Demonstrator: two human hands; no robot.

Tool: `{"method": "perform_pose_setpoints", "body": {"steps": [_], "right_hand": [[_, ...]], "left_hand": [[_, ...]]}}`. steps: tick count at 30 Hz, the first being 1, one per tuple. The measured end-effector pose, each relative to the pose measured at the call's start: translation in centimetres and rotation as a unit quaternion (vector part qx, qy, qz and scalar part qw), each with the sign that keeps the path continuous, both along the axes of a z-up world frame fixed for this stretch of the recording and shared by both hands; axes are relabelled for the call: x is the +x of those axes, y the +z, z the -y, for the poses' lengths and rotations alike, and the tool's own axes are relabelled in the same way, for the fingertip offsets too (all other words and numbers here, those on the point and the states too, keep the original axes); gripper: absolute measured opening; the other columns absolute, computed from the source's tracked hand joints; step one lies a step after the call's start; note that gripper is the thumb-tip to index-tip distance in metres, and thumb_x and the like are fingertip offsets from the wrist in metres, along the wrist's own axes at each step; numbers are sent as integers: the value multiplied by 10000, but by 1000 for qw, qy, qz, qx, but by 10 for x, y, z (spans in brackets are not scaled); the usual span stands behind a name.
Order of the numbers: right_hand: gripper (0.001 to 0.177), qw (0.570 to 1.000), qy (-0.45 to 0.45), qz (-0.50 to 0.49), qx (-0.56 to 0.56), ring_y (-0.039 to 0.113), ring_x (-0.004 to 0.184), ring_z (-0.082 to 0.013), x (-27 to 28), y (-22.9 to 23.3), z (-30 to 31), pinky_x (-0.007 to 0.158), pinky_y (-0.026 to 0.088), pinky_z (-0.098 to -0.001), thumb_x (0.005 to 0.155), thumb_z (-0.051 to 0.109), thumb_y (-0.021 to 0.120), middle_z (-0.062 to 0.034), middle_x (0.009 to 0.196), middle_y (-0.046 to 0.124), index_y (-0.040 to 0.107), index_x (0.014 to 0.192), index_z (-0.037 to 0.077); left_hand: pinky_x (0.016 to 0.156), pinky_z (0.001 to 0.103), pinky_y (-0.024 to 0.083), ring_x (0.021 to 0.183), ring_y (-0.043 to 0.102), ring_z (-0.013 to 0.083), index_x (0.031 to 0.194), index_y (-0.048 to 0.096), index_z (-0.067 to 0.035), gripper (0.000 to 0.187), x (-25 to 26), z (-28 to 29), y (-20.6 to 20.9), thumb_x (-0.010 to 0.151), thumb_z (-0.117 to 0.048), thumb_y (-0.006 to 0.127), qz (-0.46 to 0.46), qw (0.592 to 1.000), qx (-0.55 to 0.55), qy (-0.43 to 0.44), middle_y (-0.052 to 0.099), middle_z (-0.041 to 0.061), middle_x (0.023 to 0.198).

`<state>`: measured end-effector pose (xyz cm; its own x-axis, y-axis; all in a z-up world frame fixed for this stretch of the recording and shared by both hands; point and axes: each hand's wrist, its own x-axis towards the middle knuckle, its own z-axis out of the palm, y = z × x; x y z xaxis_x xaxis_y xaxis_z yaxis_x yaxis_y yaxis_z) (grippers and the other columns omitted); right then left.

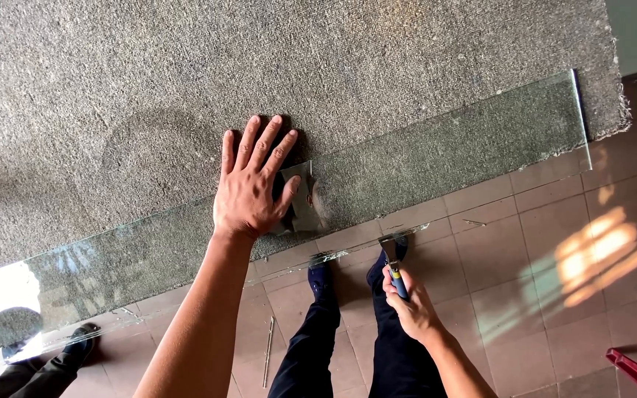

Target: Scoring and snapping a sheet of glass using a glass cutter tool.

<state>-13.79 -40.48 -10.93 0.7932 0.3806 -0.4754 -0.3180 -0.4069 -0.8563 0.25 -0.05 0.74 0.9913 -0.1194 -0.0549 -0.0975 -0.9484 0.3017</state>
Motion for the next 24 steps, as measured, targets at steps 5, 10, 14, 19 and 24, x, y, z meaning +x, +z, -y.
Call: {"method": "perform_pose_setpoints", "body": {"steps": [5, 10, 14, 19, 24], "right_hand": [[159, 999, -7, -29, 39, 576, 714, -172, 10, 9, -11, 619, 542, -316, 861, 123, 526, -26, 823, 552, 574, 1010, 96], [258, 997, -12, -66, 31, 577, 745, -163, 14, 15, -11, 666, 543, -313, 848, 127, 541, -24, 834, 552, 618, 1089, 73], [293, 999, 9, -35, 23, 609, 725, -149, 14, 7, -12, 682, 595, -305, 858, 107, 528, -7, 833, 585, 628, 1133, 87], [77, 999, 28, 37, 18, 616, 727, -194, 29, -2, -22, 777, 573, -356, 857, 128, 534, -18, 830, 609, 511, 928, 146], [166, 995, 19, 69, -71, 780, 923, -394, 49, -15, -31, 884, 603, -506, 908, 70, 626, -194, 935, 772, 679, 1063, 95]], "left_hand": [[1379, 633, 57, 1718, 144, 358, 1771, 322, -242, 723, 2, -1, 0, 1123, -547, 423, -1, 1000, 13, -2, 245, 68, 1854], [1378, 635, 63, 1718, 150, 360, 1768, 328, -235, 725, 0, 0, -1, 1123, -553, 417, 4, 1000, 5, -2, 257, 67, 1852], [1381, 628, 52, 1720, 144, 352, 1766, 330, -243, 725, 0, -1, -1, 1114, -543, 436, 2, 1000, 1, 2, 255, 61, 1853], [1377, 627, 58, 1721, 137, 343, 1764, 332, -242, 719, 1, 1, 1, 1116, -537, 432, 0, 1000, 2, 1, 251, 52, 1853], [1369, 625, 92, 1709, 191, 318, 1762, 337, -362, 741, 2, 4, -3, 1061, -570, 459, -27, 999, 20, 34, 267, -13, 1848]]}}
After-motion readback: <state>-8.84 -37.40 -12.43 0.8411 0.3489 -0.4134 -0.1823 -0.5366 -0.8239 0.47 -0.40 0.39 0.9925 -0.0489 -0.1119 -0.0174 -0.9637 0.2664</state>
